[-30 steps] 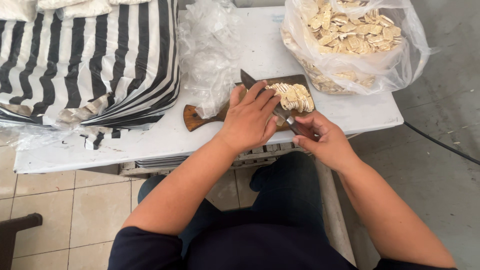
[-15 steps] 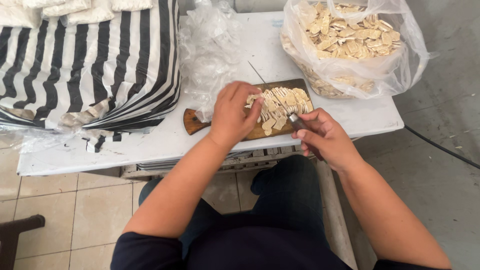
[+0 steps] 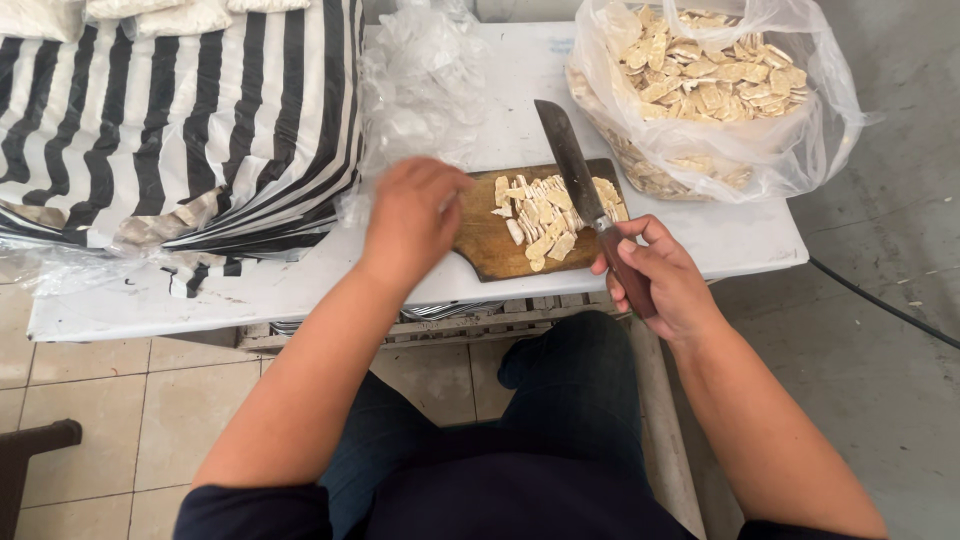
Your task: The person slices rectangular blocks of white tofu into thin pieces on a wooden cutting board using a knife. The slices are transferred into a clear plastic bag. The person repeats the slicing process with additional tofu blocks throughout the clip.
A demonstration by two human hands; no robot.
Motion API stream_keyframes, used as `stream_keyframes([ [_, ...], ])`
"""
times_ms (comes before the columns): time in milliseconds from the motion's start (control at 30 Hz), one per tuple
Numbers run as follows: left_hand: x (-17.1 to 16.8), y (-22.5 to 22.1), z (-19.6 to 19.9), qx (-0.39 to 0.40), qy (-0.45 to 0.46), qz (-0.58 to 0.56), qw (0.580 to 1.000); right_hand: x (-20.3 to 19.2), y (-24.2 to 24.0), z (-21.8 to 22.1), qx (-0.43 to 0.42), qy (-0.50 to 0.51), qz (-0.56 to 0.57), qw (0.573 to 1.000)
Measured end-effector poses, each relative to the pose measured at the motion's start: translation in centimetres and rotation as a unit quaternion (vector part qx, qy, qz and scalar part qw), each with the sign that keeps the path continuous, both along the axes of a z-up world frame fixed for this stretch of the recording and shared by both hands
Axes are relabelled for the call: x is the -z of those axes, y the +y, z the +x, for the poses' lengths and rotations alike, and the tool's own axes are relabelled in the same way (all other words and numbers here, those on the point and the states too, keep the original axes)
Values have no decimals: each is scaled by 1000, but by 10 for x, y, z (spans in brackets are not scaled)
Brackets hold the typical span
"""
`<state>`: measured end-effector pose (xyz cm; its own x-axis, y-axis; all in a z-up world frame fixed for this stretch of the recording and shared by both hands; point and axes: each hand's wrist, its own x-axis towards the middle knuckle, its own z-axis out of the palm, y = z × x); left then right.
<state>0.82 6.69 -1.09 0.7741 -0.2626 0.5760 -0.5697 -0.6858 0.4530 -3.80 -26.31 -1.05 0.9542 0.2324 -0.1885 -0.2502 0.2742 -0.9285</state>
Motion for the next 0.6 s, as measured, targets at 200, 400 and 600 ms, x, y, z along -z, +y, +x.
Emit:
stream_keyframes([
  [200, -16, -5, -24, -27, 201, 146, 968, -2, 1, 2, -8, -80, -133, 988],
  [400, -13, 10, -16, -120, 166, 310, 928, -3, 3, -3, -8, -58, -120, 991],
  [600, -8, 9, -15, -102, 129, 366, 916, -8, -4, -7, -7, -44, -103, 994],
])
